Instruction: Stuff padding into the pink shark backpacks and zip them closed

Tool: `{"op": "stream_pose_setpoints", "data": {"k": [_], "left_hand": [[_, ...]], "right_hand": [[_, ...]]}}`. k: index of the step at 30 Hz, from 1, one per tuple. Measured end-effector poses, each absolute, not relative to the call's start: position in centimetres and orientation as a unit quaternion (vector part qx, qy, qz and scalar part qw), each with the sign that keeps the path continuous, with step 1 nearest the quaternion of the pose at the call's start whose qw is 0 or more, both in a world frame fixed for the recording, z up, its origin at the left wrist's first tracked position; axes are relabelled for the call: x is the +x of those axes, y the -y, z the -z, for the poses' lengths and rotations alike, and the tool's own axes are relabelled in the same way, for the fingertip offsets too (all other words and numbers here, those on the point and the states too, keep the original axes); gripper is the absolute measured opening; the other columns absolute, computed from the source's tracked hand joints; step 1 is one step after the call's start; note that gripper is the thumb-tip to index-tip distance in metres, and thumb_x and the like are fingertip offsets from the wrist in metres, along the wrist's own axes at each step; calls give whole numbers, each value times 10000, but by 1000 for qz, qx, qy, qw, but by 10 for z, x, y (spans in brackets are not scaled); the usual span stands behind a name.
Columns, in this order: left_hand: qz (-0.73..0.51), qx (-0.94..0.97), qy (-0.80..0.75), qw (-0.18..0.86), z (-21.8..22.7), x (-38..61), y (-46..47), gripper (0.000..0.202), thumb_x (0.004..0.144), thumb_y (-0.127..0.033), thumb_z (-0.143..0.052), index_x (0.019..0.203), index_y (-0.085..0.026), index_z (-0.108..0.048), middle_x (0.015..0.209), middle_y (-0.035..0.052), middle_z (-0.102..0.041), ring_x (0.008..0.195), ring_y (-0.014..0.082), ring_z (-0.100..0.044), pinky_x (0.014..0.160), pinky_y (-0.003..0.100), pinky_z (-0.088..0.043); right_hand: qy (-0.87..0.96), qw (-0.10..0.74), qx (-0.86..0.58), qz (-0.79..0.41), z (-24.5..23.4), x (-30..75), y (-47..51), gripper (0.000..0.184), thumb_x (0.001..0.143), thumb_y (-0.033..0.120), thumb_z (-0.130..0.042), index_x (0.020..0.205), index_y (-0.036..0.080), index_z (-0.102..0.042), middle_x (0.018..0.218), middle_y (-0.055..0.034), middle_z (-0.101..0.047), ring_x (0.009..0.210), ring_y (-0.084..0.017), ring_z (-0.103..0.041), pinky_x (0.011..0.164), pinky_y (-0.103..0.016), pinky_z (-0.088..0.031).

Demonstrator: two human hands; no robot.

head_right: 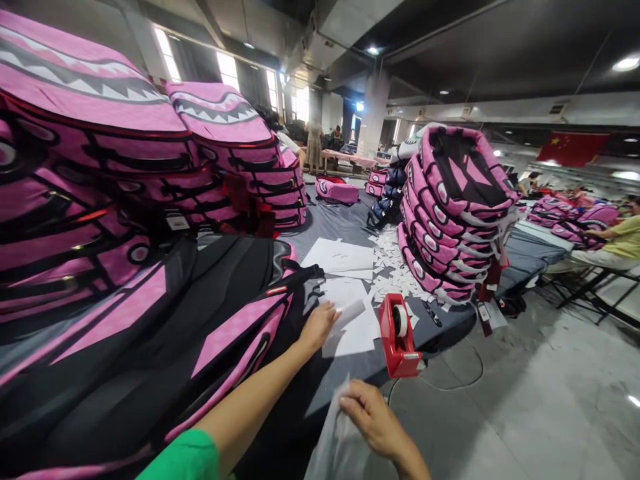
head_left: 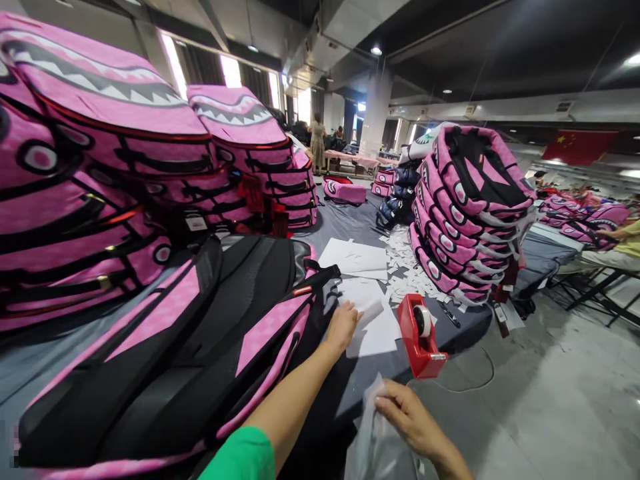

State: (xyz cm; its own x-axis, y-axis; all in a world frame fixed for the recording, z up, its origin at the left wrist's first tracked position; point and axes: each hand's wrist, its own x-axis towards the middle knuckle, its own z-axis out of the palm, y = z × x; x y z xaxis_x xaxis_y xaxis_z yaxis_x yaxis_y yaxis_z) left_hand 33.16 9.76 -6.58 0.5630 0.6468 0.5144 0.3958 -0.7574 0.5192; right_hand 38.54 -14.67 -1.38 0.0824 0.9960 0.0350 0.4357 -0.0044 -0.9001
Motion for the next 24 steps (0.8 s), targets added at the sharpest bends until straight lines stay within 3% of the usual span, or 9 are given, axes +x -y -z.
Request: {"op": "stream_pose_setpoints", "data": {"k": [2, 6, 11, 15, 18, 21, 24], "left_hand": [[-324, 885, -295, 160, 73, 341, -98, 402, 1009, -355, -431, 758, -167, -683, 920, 154, -723, 1018, 290, -684, 987, 478, -515], [-267, 906, -297, 138, 87, 350, -94, 418, 1015, -430, -393, 1126, -163, -695, 1227, 193, -672, 1236, 319, -591, 1043, 506, -462], [-203, 914, -325, 133, 92, 350, -97, 564, 942, -497, -549, 1413, -188, -549, 1526, 235, -442, 1448, 442, -348, 1119, 658, -313], [-218, 917, -311, 124, 82, 337, -88, 550, 987, -428, -496, 1498, -230, -440, 1623, 172, -309, 1526, 369, -202, 1192, 606, -247], [-302, 867, -295, 263, 71, 314, -65, 483, 996, -403, -486, 1437, -206, -507, 1601, 154, -363, 1525, 325, -232, 1207, 566, -267], [-352, 746, -322, 464, 56, 278, -30, 480, 1033, -456, -352, 1347, -178, -586, 1457, 162, -551, 1400, 287, -470, 1146, 507, -393], [-303, 634, -294, 648, 39, 229, 6, 575, 1012, -564, -331, 1330, -168, -600, 1263, 152, -682, 1178, 264, -635, 1016, 432, -493]], "right_hand": [[583, 380, -609, -380, 13, 392, 147, 452, 966, 595, -466, 787, 200, -594, 729, 20, -496, 700, -133, -440, 687, -245, -390], [563, 386, -625, -379, 17, 400, 148, 446, 928, 630, -506, 851, 212, -642, 730, 9, -522, 689, -141, -441, 654, -238, -403], [534, 400, -545, -507, 6, 386, 143, 512, 928, 666, -480, 1053, 210, -679, 856, -26, -590, 717, -145, -499, 641, -235, -416], [586, 346, -596, -426, 5, 381, 138, 533, 958, 645, -433, 933, 188, -705, 678, 17, -451, 636, -119, -396, 597, -232, -339], [592, 334, -610, -406, 8, 384, 138, 519, 970, 623, -426, 964, 201, -727, 672, 21, -461, 632, -122, -387, 616, -241, -350], [593, 342, -572, -451, 7, 385, 138, 525, 960, 633, -440, 1089, 215, -731, 792, -8, -587, 684, -141, -451, 679, -253, -411], [600, 334, -532, -496, 7, 381, 134, 554, 950, 637, -466, 1195, 199, -701, 950, -43, -656, 766, -161, -524, 733, -267, -455]]}}
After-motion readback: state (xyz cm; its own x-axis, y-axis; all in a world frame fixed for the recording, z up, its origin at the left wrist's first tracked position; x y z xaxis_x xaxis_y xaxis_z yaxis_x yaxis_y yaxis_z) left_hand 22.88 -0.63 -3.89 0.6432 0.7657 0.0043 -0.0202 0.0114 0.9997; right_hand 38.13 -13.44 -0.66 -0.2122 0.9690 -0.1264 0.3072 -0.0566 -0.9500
